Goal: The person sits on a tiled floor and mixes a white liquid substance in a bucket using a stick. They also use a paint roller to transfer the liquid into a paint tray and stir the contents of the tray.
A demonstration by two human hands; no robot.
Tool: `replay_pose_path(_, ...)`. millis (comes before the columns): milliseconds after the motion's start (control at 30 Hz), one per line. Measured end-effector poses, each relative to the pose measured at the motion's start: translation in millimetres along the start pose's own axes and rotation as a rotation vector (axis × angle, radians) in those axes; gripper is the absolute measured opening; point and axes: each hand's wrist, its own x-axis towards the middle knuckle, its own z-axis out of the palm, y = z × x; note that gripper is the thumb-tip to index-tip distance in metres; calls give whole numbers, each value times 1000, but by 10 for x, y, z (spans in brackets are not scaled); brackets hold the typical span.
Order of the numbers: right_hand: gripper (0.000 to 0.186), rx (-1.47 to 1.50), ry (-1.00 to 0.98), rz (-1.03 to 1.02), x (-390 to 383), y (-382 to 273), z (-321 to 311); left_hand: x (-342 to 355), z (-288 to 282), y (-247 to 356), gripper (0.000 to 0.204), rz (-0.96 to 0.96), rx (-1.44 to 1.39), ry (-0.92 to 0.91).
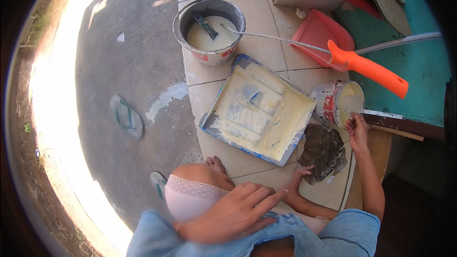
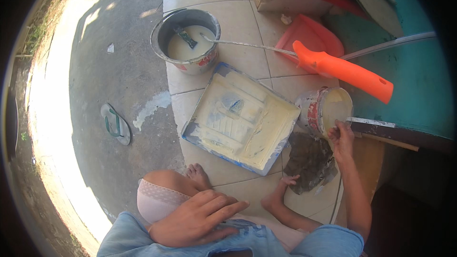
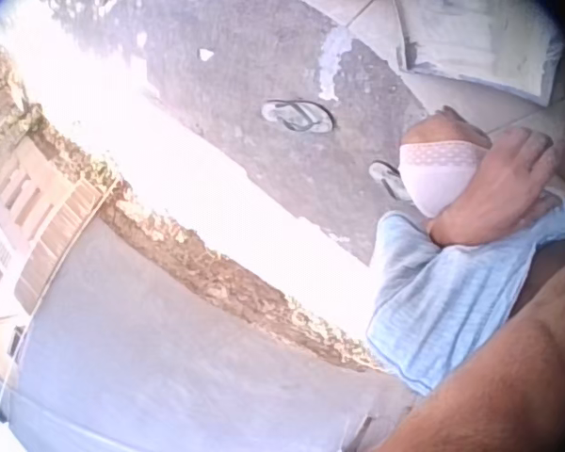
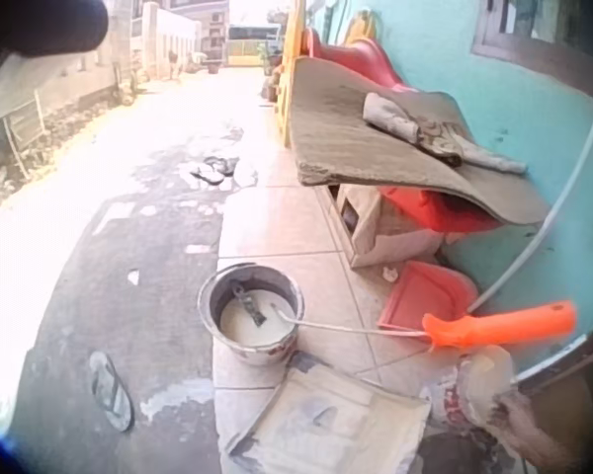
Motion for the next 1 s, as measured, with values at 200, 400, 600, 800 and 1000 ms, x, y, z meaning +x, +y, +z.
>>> replay_pose_path(200,21,-125,-693,12,-862,61,1930,-71,14,13,59,7,0,12)
replay_pose_path(400,21,-68,-614,-580,-632,-283,3755,-18,9,114,57,-11,43,37)
replay_pose_path(600,17,-229,-536,-911,-491,81,3896,-76,-47,235,60,-94,51,76)
replay_pose_path(800,19,-857,-1018,-876,-553,21,1834,-20,17,279,60,-172,124,63)
replay_pose_path(1000,37,-1328,-635,-229,-303,-40,-657,95,113,368,56,-216,209,108)
